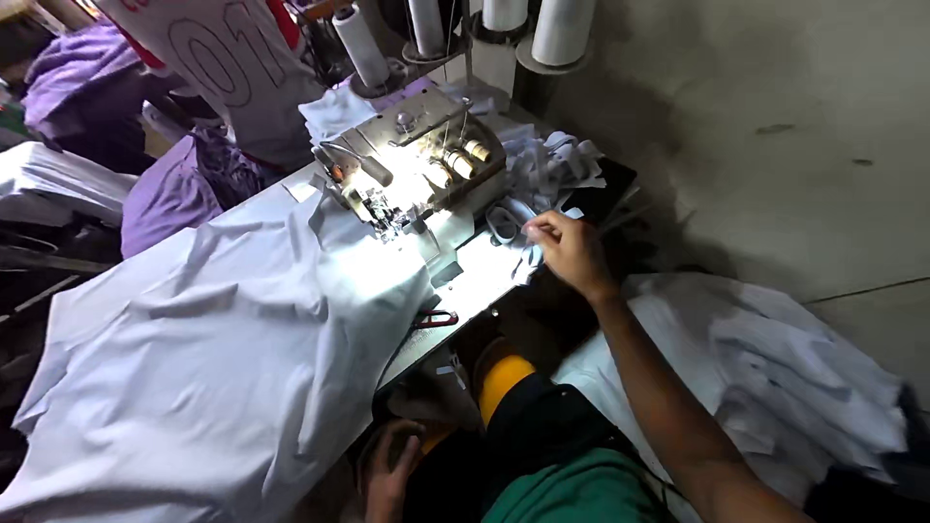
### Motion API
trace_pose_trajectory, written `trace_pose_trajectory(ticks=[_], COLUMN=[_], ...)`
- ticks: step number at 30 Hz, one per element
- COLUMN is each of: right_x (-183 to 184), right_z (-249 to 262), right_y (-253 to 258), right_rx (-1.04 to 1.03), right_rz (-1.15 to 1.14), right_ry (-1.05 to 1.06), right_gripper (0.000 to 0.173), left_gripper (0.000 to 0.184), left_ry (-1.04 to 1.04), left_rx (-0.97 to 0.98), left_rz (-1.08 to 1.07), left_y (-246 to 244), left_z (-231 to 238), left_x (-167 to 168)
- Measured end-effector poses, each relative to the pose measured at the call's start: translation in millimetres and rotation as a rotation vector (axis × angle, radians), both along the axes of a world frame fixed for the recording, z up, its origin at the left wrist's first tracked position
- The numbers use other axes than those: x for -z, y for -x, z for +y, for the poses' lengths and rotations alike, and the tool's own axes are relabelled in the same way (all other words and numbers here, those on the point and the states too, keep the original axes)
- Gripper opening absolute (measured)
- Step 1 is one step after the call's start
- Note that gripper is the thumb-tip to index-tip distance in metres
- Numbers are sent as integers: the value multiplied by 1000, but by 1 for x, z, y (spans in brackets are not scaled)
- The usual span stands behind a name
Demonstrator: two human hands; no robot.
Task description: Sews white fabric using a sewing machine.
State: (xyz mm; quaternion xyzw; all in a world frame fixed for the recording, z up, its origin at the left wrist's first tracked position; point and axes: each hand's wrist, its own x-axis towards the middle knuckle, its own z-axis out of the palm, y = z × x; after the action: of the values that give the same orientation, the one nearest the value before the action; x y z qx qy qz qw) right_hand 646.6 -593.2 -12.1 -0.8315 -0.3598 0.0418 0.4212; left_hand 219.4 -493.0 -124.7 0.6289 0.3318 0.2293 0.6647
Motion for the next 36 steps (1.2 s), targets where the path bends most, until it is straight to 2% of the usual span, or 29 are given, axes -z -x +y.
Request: trace_pose_trajectory(ticks=[2, 5, 8, 9, 12, 15, 17, 19, 22, 24, 25, 28, 30, 32, 36], right_x=[-1, 1, 11, 8, -23, -44, -61, -81, -114, -130, -136, -140, -132, -119, -91], right_z=[-14, -7, 14, 20, 32, 29, 24, 18, 7, 1, -3, -17, -23, -29, -39], right_y=[-31, -68, -97, -102, -106, -106, -103, -94, -67, -45, -29, 20, 41, 53, 58], right_rx=[115, 163, 149, 153, 178, 172, 133, 103, 22, -121, -205, -373, -417, -436, -465], right_rz=[-17, -39, -97, -109, -164, -273, -355, -444, -485, -414, -338, -53, 137, 293, 546], right_ry=[3, 10, 127, 203, 378, 402, 383, 314, 185, 103, 83, 41, 19, -38, -131], right_gripper=[23, 34, 43, 42, 26, 22, 22, 21, 16, 14, 12, 7, 8, 9, 8], left_gripper=[28, 26, 28, 29, 28, 30, 29, 25, 20, 19, 20, 36, 41, 32, 24], left_ry=[-19, 75, 62, 47, 29, 34, -34, -201, -460, -547, -617, -865, -930, -925, -718], left_rx=[137, 146, 170, 186, 192, 200, 208, 196, 127, 58, 9, -81, -91, -153, -154], left_rz=[138, 168, 253, 291, 322, 350, 380, 340, -11, -234, -276, -206, -216, -304, -396], left_y=[-12, -28, -33, -33, -31, -27, -29, -39, -82, -122, -144, -198, -220, -229, -211], left_z=[-5, -12, -13, -13, -12, -12, -11, -12, -15, -19, -23, -32, -41, -53, -64], left_x=[-6, 0, 11, 13, 13, 13, 10, -5, -51, -94, -114, -150, -154, -149, -140])
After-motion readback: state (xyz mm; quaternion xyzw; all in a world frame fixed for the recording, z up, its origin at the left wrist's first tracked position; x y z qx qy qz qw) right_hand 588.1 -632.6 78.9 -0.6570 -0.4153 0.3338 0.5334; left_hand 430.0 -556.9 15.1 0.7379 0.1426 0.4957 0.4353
